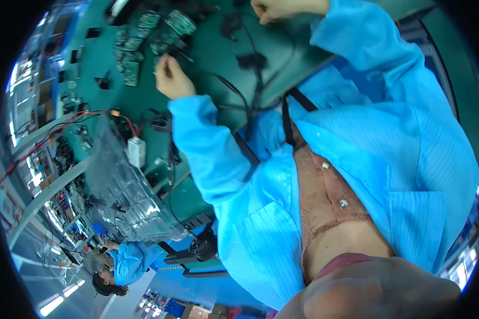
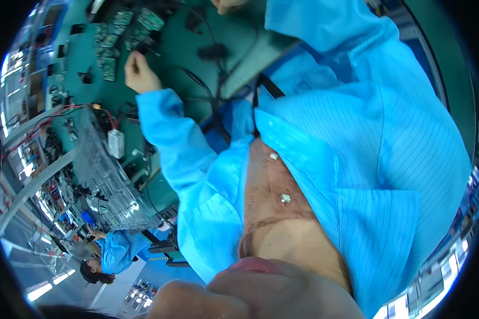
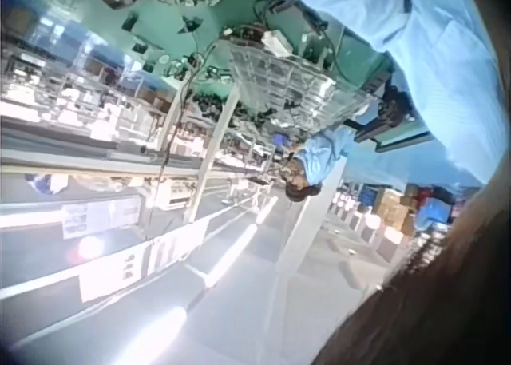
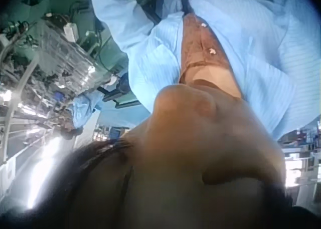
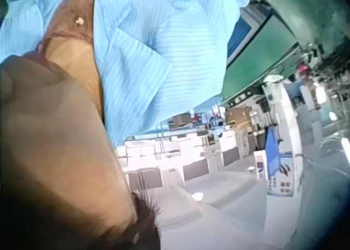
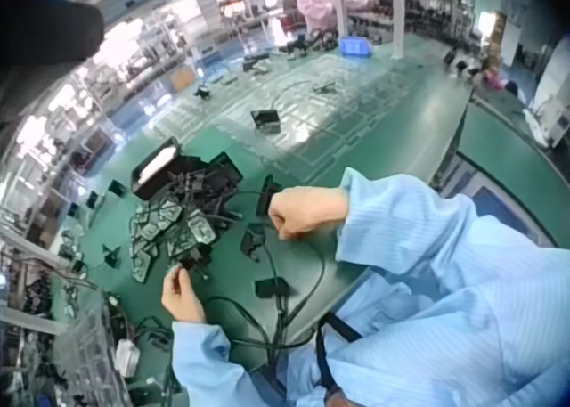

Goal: Inspecting and testing printed circuit boards using a handheld device and marking them at an assembly station.

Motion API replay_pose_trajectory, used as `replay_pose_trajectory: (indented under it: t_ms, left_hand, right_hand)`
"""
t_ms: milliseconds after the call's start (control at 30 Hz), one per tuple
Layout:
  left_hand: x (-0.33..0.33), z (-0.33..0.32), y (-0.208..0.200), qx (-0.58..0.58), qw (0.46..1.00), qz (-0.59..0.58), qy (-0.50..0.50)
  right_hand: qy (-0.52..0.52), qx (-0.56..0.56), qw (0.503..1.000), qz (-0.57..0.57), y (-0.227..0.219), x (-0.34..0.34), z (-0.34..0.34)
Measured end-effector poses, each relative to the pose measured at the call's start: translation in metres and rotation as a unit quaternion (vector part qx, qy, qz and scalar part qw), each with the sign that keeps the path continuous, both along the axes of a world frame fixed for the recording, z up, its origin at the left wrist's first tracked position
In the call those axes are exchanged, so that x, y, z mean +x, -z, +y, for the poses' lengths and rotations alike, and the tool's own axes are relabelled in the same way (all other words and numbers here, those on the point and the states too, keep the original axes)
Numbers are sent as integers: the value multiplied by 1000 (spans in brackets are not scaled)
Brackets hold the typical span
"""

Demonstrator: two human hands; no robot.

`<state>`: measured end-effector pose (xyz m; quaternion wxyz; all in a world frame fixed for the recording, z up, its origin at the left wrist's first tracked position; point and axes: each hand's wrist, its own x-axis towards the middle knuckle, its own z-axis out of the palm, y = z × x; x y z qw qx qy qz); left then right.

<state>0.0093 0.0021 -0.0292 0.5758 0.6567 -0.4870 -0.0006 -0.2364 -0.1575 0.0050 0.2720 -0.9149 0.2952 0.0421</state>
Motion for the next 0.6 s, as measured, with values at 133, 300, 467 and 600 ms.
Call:
replay_pose_trajectory:
  t_ms: [133,300,467,600]
  left_hand:
    - [7,13,32,4,997,63,-48]
    - [1,21,35,35,991,112,-58]
    - [-1,13,31,15,988,143,-56]
    - [3,16,27,58,986,150,-44]
  right_hand:
    - [-18,-65,933,-354,-41,51,32]
    - [39,-200,964,-173,-4,130,39]
    - [98,-427,882,-173,38,162,28]
    - [47,-443,876,-183,42,169,13]
